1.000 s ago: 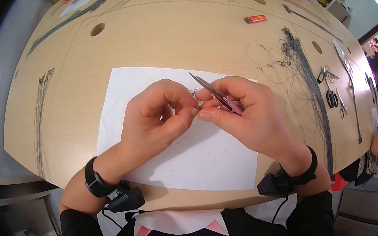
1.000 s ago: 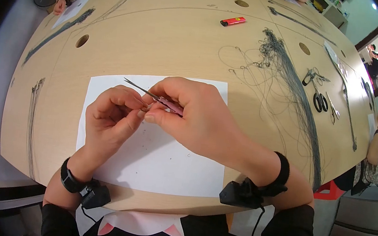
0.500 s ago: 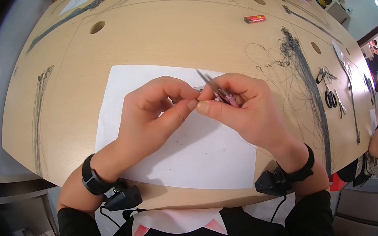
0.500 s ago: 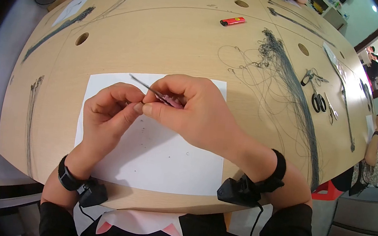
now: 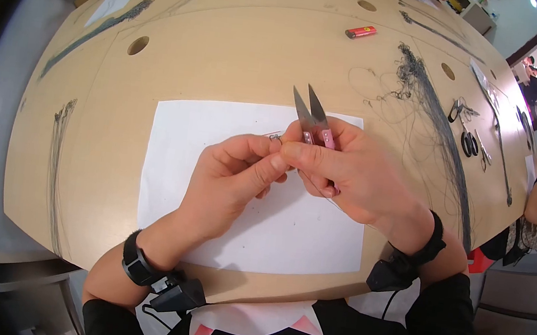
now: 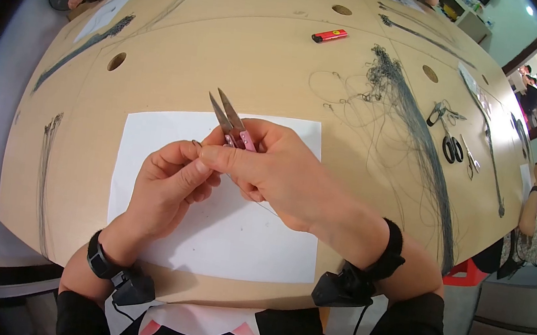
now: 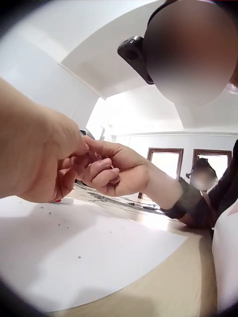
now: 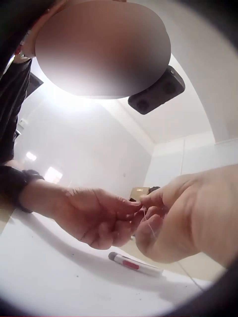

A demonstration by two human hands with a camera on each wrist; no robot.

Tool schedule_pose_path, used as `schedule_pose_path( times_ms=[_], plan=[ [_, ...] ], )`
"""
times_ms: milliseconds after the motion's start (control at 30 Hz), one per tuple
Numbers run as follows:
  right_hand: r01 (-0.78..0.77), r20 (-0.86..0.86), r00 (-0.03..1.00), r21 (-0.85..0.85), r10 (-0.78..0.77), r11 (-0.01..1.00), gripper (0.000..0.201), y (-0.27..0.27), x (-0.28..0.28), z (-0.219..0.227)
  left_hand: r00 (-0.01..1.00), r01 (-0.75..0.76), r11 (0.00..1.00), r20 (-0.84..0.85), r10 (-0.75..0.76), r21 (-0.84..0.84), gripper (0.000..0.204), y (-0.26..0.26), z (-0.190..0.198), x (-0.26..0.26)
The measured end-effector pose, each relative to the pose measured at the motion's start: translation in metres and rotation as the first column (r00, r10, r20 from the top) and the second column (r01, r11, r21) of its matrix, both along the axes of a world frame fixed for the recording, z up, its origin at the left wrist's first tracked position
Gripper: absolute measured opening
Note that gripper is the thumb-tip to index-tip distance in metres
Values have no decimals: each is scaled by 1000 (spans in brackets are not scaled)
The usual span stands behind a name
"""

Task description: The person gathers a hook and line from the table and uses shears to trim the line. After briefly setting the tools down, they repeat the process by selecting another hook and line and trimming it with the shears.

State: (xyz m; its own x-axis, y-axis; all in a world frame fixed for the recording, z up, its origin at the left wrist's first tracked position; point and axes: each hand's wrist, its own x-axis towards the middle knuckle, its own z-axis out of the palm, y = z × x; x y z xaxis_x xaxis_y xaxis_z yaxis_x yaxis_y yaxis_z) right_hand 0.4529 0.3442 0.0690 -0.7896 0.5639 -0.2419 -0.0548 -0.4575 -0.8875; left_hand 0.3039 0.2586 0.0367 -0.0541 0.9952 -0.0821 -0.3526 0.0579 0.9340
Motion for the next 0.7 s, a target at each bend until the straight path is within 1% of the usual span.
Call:
schedule_pose_path(
  times_ms=[67, 100, 167, 200, 267, 367, 400, 467, 600, 667, 700],
  plan=[
    [-46, -45, 998, -69, 43, 997, 16, 0, 1, 1, 1000, 16, 1000, -27, -16, -15, 4, 0, 0, -1],
    [-45, -47, 998, -65, 42, 997, 16, 0, 1, 1, 999, 17, 1000, -29, -17, -11, 4, 0, 0, -1],
    [-55, -64, 997, -129, 47, 990, 15, 0, 0, -2, 999, 33, 998, 22, -32, -50, 6, 0, 3, 0],
    [-53, -66, 997, -127, 45, 990, 15, 0, 0, -2, 999, 34, 998, 21, -33, -48, 6, 0, 4, 0],
    [-37, -90, 996, -106, 27, 994, 14, -1, -1, -3, 982, 73, 995, 177, -60, -69, 10, 0, 5, 0],
    [-41, -108, 994, -99, 31, 994, 14, -1, -1, -4, 976, 83, 991, 210, -60, -102, 14, 0, 9, 2],
    [-41, -110, 994, -101, 30, 994, 14, -2, -1, -4, 976, 84, 991, 209, -60, -104, 14, 0, 10, 2],
    [-30, -87, 996, -99, 21, 995, 14, -2, -2, -5, 973, 83, 982, 227, -43, -172, 16, -1, 10, 2],
    [-34, -105, 994, -117, 22, 993, 15, -2, -3, -9, 976, 50, 983, 216, -11, -175, 18, 0, 9, 5],
    [-17, -57, 998, -4, 17, 1000, 15, -4, -3, -5, 981, 18, 985, 195, 17, -173, 17, 0, 6, 6],
    [-16, -56, 998, -4, 16, 1000, 15, -3, -4, -4, 980, 19, 985, 197, 15, -173, 17, 1, 8, 6]
  ],
)
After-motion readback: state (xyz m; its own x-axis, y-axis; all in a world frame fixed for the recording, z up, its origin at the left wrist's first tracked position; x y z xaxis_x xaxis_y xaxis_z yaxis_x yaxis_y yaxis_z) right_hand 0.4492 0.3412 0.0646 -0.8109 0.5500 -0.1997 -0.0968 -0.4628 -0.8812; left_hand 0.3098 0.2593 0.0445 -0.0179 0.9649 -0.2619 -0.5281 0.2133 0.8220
